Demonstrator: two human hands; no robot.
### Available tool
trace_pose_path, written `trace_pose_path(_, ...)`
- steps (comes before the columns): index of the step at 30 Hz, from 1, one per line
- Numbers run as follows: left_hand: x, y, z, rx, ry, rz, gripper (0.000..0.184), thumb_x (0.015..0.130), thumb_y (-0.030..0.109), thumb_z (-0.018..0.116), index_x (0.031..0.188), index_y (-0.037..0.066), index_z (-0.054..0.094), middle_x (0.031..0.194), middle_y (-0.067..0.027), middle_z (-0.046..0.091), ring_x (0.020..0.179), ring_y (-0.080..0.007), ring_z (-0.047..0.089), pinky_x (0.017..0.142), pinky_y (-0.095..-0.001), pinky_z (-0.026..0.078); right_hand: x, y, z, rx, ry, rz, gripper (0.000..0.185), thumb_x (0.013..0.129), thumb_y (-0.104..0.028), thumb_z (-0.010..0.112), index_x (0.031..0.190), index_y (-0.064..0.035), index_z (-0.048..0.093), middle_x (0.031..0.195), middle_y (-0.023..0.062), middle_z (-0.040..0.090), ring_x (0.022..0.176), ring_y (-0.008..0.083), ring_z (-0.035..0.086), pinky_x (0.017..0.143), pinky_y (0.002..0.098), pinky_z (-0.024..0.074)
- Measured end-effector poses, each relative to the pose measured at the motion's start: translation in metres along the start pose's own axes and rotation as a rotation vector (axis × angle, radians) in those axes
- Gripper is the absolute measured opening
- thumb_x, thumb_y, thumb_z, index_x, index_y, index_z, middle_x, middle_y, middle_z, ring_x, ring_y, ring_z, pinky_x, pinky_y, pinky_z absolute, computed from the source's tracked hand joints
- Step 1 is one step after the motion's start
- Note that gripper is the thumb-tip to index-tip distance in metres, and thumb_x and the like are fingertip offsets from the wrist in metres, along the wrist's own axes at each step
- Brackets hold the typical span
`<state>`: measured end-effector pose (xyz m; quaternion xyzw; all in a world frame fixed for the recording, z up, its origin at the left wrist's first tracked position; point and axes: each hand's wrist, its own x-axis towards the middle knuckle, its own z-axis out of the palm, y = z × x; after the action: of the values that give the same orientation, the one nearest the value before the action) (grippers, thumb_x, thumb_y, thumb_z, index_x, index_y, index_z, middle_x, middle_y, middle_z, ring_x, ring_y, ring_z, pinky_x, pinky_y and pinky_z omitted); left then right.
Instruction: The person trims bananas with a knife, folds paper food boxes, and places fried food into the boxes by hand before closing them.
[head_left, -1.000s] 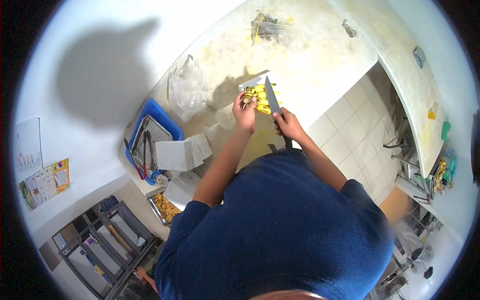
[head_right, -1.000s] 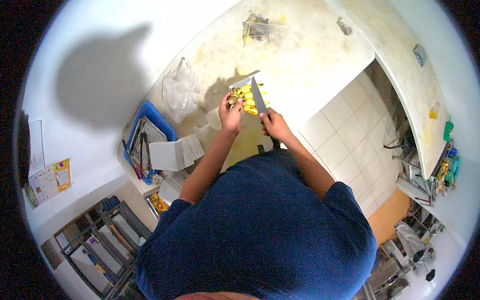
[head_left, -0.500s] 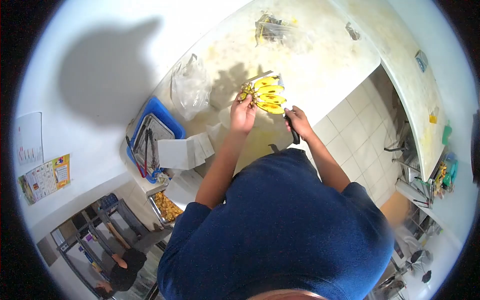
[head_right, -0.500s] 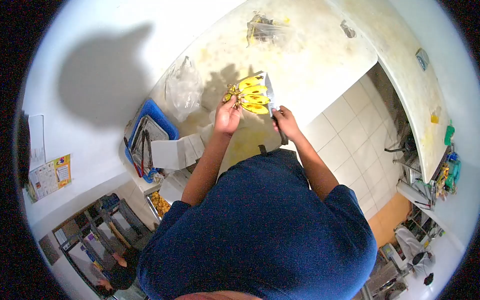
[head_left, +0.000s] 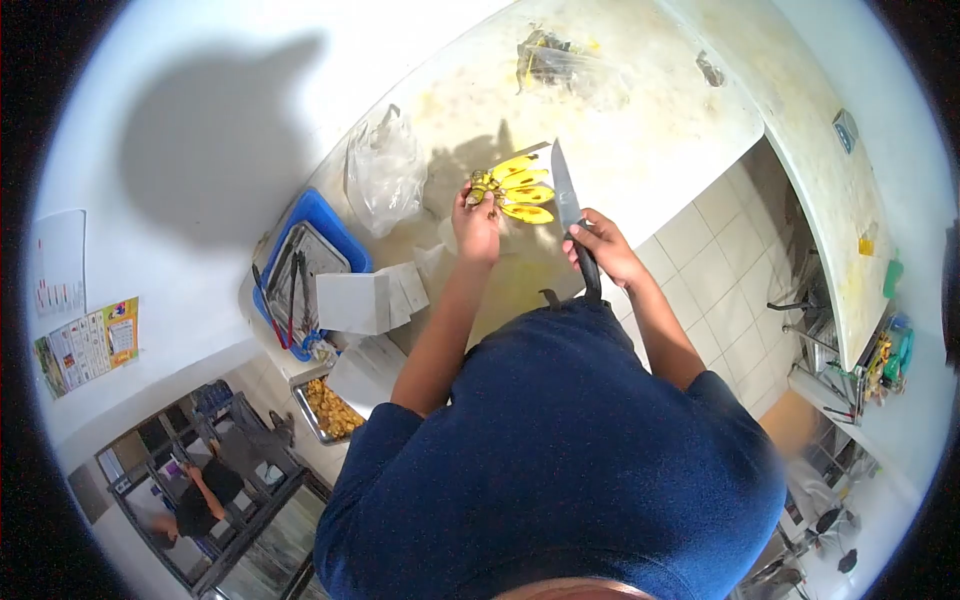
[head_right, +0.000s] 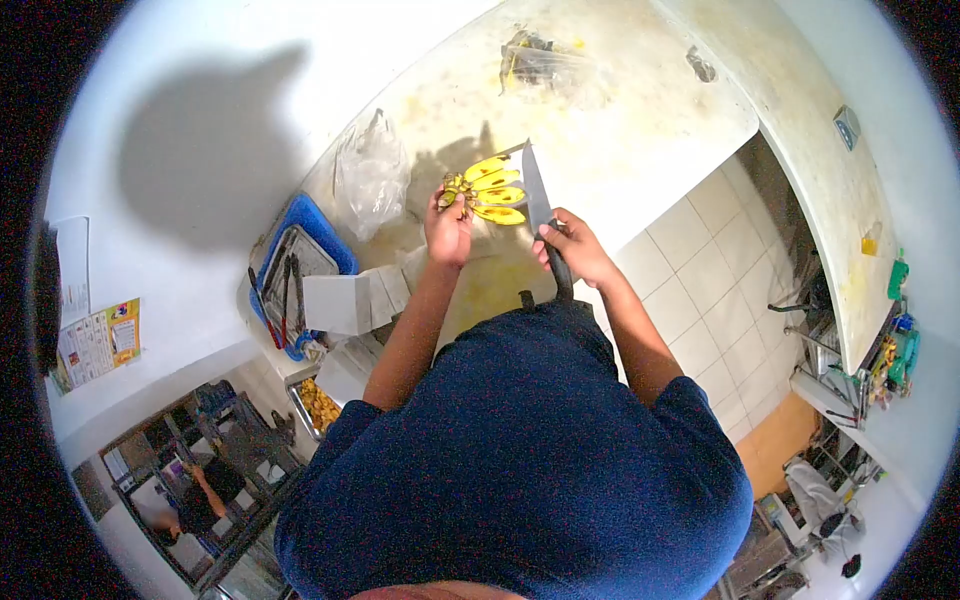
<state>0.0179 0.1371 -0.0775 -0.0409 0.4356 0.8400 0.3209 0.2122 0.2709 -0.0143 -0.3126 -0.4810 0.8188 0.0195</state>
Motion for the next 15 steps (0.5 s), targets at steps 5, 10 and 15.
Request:
trace_pose_path(5,0.003,0.008,-0.002,-0.065,0.043,-0.069,0.035,0.092,-0.004,0.057,0.123,0.009,0.049,0.114,-0.0060,0.060,0.100,-0.0151,0.058,0.084,-0.0292,0.048,0.003,-0.006,-0.008,0.064,0.105,-0.099,0.014,0.100,-0.018,0.053,0.107,-0.0061,0.050,0.080,0.0067,0.063,0.062,0.0123,0.058,0.058,0.0253,0.0496)
trace_pose_path(10,0.004,0.025,0.001,-0.227,-0.079,-0.219,0.025,0.095,0.004,0.054,0.120,0.004,0.052,0.107,-0.0072,0.061,0.096,-0.0171,0.059,0.084,-0.0329,0.049,0.011,0.014,-0.012,0.092,0.243,-0.097,0.012,0.100,-0.017,0.053,0.103,-0.0065,0.049,0.076,0.0060,0.060,0.057,0.0109,0.053,0.054,0.0253,0.0454)
trace_pose_path(15,-0.006,0.054,0.020,-0.497,-0.371,-0.298,0.039,0.098,0.024,0.046,0.128,0.000,0.054,0.125,-0.0152,0.061,0.115,-0.0313,0.058,0.101,-0.0445,0.045,0.011,0.025,-0.008,0.035,0.245,-0.060,0.012,0.099,-0.016,0.053,0.102,-0.0056,0.049,0.075,0.0068,0.060,0.056,0.0114,0.053,0.052,0.0258,0.0448)
